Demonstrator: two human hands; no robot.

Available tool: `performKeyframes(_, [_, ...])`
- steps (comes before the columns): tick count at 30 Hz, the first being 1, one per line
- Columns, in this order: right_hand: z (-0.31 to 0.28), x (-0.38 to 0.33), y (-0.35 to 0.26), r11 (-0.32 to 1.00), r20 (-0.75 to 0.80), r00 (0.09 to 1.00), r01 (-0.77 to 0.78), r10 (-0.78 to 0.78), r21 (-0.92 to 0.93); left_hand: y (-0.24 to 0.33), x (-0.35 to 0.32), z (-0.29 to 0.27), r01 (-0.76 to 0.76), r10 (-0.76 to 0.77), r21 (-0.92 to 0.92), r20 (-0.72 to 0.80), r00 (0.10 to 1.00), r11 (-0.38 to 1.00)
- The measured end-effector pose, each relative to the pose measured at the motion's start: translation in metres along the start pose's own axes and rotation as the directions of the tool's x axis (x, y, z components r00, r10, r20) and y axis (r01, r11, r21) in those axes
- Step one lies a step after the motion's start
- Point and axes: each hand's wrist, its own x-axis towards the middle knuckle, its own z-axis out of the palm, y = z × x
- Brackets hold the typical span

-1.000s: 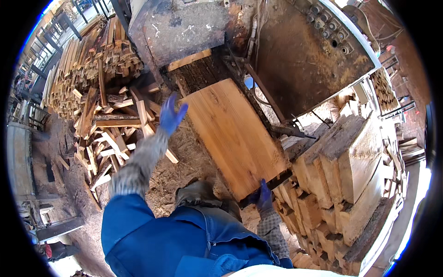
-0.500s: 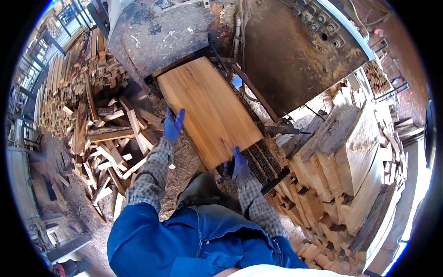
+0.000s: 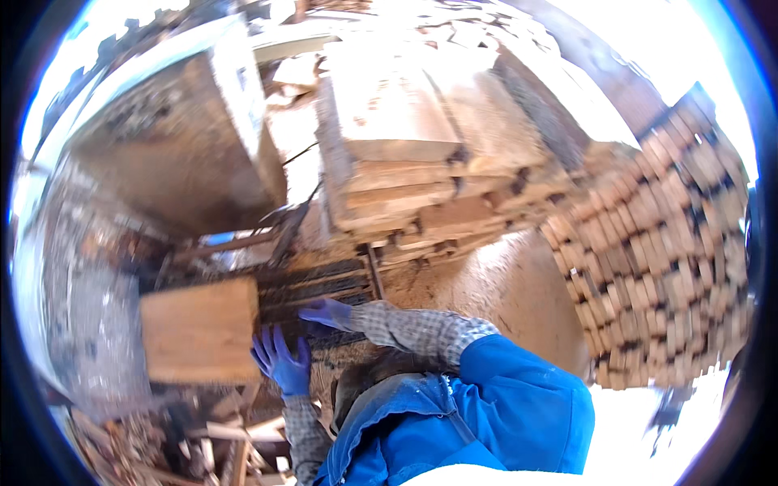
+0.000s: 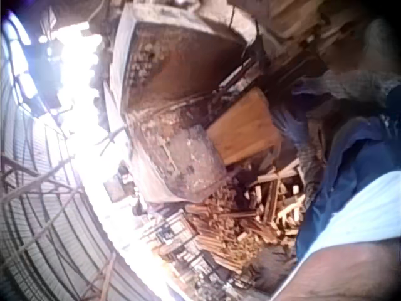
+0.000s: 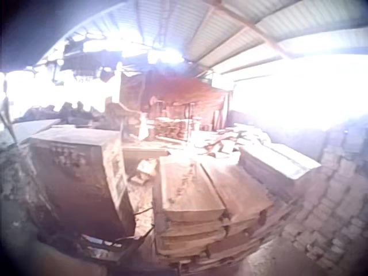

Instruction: The person picks up rectangular wooden planks from a pile and places them onto a conveyor belt. The person repeats this action, moving planks one by one from the stack to the machine's intake area.

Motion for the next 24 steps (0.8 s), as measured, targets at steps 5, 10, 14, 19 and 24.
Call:
performKeyframes(5, [-0.151, -0.126, 0.028, 0.826, -0.266, 0.836, -0.329, 0.480, 0.457, 0.048, 0.023, 0.011, 0.033, 0.109, -0.463, 0.277, 0.955, 0.886])
performKeyframes(10, [-0.334, -0.281, 0.063, 0.864, -0.667, 0.628, -0.017, 0.400, 0.503, 0.096, 0.057, 0.032, 0.161, 0.306, -0.708, 0.485, 0.819, 0.688])
performKeyframes(14, [-0.496, -0.458, -0.012, 0.889, -0.869, -0.207, -0.016, -0.450, -0.457, 0.208, 0.088, 0.033, 0.400, 0.513, -0.811, 0.581, 0.632, 0.427])
performKeyframes(19, [-0.534, -0.411, -0.249, 0.724, -0.599, -0.439, -0.206, -0.669, -0.658, 0.321, 0.190, 0.009, 0.321, 0.666, -0.864, 0.504, 0.550, 0.388])
performKeyframes(24, [-0.616, -0.473, -0.378, 0.743, -0.685, -0.331, -0.083, -0.649, -0.664, 0.506, 0.246, 0.011, 0.295, 0.834, -0.927, 0.345, 0.431, 0.231])
